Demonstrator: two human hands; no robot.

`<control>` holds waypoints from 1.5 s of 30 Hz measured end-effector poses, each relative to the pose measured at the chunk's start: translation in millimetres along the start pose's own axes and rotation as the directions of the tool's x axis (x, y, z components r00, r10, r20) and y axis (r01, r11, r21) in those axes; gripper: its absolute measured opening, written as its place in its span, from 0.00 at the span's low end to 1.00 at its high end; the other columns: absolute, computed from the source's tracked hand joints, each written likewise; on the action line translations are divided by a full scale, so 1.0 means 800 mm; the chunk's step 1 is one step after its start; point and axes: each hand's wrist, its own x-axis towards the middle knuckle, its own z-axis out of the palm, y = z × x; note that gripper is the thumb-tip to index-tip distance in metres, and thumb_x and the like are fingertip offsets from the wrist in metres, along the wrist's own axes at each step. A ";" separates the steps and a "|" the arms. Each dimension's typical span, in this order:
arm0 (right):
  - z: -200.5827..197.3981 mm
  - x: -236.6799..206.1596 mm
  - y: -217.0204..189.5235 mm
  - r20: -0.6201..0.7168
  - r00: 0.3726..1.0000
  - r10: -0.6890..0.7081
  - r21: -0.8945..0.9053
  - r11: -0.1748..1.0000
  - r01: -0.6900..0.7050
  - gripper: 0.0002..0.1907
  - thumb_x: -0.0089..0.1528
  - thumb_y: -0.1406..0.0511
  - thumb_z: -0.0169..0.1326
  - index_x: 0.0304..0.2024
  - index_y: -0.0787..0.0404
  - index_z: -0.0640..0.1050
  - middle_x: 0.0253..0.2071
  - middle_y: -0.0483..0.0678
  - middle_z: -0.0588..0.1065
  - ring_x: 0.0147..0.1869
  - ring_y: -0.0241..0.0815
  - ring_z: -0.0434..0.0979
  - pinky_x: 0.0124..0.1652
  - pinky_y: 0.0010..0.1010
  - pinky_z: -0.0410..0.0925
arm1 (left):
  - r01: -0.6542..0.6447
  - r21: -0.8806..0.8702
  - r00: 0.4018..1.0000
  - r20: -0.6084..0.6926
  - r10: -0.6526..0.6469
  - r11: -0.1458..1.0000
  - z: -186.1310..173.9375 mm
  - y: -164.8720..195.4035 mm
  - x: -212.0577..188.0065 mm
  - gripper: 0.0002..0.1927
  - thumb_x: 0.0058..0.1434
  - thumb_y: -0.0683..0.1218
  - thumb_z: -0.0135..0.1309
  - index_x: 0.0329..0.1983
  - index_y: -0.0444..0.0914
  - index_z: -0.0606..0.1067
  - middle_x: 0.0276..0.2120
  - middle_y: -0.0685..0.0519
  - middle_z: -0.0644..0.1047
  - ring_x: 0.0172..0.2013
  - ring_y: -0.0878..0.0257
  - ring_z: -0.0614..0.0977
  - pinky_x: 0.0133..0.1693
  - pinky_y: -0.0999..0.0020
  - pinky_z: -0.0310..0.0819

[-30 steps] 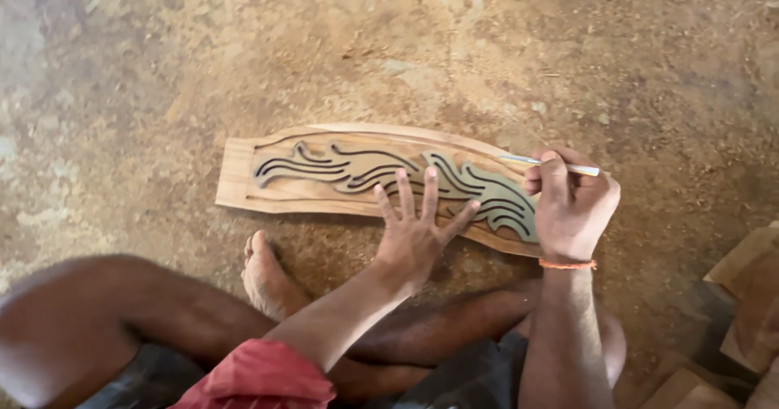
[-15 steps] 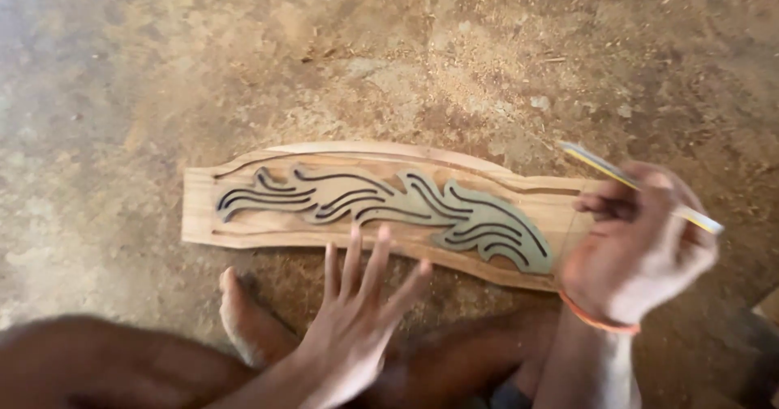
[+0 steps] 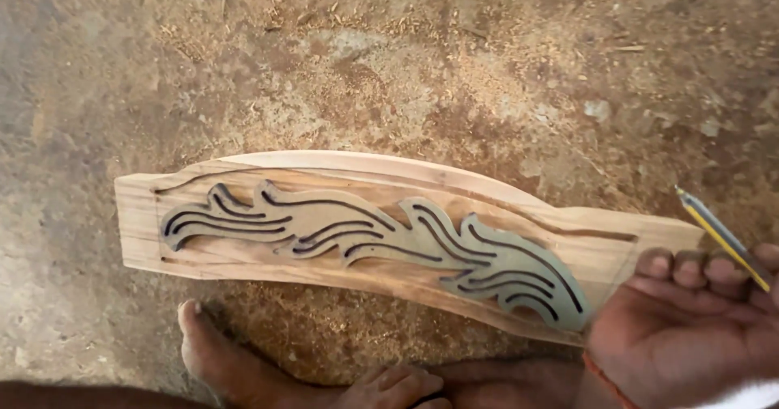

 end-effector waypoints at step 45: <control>0.088 -0.107 -0.061 0.271 0.962 -0.032 -0.276 0.955 0.109 0.10 0.66 0.68 0.49 0.36 0.69 0.79 0.25 0.48 0.74 0.25 0.37 0.73 0.27 0.27 0.69 | 0.659 0.006 0.493 -0.758 -0.427 0.752 -0.104 0.094 -0.018 0.58 0.54 0.71 0.65 0.73 0.35 0.51 0.71 0.26 0.47 0.71 0.30 0.44 0.66 0.28 0.37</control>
